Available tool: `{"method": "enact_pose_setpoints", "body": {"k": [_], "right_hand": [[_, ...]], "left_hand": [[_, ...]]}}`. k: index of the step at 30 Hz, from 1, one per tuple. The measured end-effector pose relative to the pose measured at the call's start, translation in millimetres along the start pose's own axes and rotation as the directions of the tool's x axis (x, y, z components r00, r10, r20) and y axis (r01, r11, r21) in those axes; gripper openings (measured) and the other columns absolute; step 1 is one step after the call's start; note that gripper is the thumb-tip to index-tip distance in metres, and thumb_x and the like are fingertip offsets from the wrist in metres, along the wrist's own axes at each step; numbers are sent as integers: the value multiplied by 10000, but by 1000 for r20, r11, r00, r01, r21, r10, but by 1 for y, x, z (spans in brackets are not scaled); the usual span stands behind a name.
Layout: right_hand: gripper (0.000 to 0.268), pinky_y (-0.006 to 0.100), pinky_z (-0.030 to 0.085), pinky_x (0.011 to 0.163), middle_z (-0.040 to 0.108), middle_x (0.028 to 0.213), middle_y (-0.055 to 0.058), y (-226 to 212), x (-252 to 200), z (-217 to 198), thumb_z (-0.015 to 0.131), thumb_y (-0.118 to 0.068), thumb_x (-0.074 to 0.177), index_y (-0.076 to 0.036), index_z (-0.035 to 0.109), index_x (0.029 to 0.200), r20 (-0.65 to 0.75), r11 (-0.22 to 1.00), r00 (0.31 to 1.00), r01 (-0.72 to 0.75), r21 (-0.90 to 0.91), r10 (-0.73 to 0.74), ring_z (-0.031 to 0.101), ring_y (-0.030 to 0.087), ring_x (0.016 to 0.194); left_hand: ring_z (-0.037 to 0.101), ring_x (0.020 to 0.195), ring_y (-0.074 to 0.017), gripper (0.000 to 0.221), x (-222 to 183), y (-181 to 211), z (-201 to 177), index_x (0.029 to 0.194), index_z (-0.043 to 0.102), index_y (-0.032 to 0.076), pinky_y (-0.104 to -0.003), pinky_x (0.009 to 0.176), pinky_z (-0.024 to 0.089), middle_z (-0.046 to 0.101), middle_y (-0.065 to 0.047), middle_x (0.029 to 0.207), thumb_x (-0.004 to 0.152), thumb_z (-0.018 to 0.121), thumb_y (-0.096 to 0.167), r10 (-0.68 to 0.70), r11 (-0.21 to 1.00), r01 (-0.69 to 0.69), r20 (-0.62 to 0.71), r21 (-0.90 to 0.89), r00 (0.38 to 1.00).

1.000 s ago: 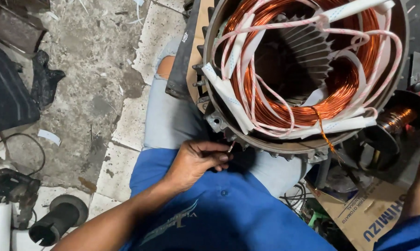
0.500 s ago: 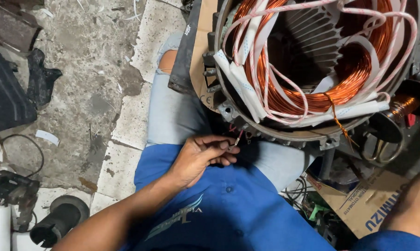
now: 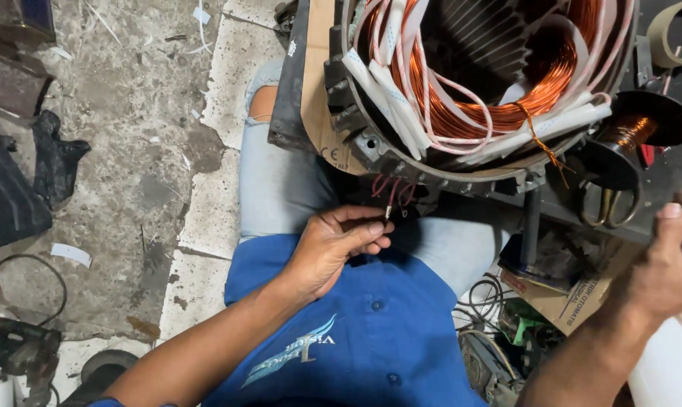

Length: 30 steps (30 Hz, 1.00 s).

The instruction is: Securing and insulating internal wiring of an electric motor stator using plastic sleeves and adhesive.

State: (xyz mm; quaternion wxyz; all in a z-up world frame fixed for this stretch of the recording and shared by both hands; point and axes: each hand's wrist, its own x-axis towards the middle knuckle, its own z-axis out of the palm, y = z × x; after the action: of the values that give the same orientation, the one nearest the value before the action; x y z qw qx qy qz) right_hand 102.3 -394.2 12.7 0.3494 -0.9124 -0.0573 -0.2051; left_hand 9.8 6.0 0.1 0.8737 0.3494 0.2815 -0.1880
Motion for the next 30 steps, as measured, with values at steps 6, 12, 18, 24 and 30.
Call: {"method": "enact_pose_setpoints", "body": {"k": [6, 12, 18, 24, 30], "right_hand": [[321, 411, 592, 986, 670, 1199, 331, -87, -24, 35, 629, 270, 1050, 176, 581, 1353, 67, 977, 995, -84, 196, 72, 678, 362, 1056], [186, 398, 557, 793, 706, 920, 218, -146, -47, 83, 787, 133, 890, 76, 750, 1064, 228, 942, 969, -158, 295, 91, 696, 276, 840], [125, 395, 563, 710, 705, 775, 141, -181, -43, 100, 813, 49, 861, -6, 793, 972, 279, 947, 960, -61, 317, -32, 661, 287, 690], [127, 429, 555, 695, 691, 750, 159, -194, -45, 102, 802, 38, 872, -16, 790, 987, 312, 950, 950, -66, 304, -34, 667, 316, 682], [123, 426, 554, 708, 692, 750, 155, -196, -46, 107, 781, 10, 907, -32, 795, 1022, 321, 955, 947, -84, 284, -12, 672, 306, 691]], "left_hand": [[720, 819, -203, 278, -3, -2, 0, 1141, 696, -95, -269, 714, 590, 752, -219, 1021, 890, 721, 21, 98, 991, -102, 47, 86, 994], [778, 771, -286, 324, 4, -14, -3, 1143, 671, -181, -279, 685, 668, 738, -339, 971, 872, 752, -23, 125, 991, -126, -21, -39, 992], [778, 756, -277, 291, 3, -11, -5, 1154, 671, -151, -279, 660, 667, 740, -332, 961, 896, 713, -22, 84, 993, -84, 2, -85, 996], [779, 775, -286, 285, 1, -8, -1, 1150, 671, -149, -292, 680, 672, 739, -341, 970, 904, 708, -11, 101, 993, -100, 7, -67, 995], [779, 828, -332, 310, 0, 0, -1, 1170, 646, -185, -331, 735, 675, 727, -362, 975, 907, 686, -28, 152, 987, -152, 1, 44, 988]]}}
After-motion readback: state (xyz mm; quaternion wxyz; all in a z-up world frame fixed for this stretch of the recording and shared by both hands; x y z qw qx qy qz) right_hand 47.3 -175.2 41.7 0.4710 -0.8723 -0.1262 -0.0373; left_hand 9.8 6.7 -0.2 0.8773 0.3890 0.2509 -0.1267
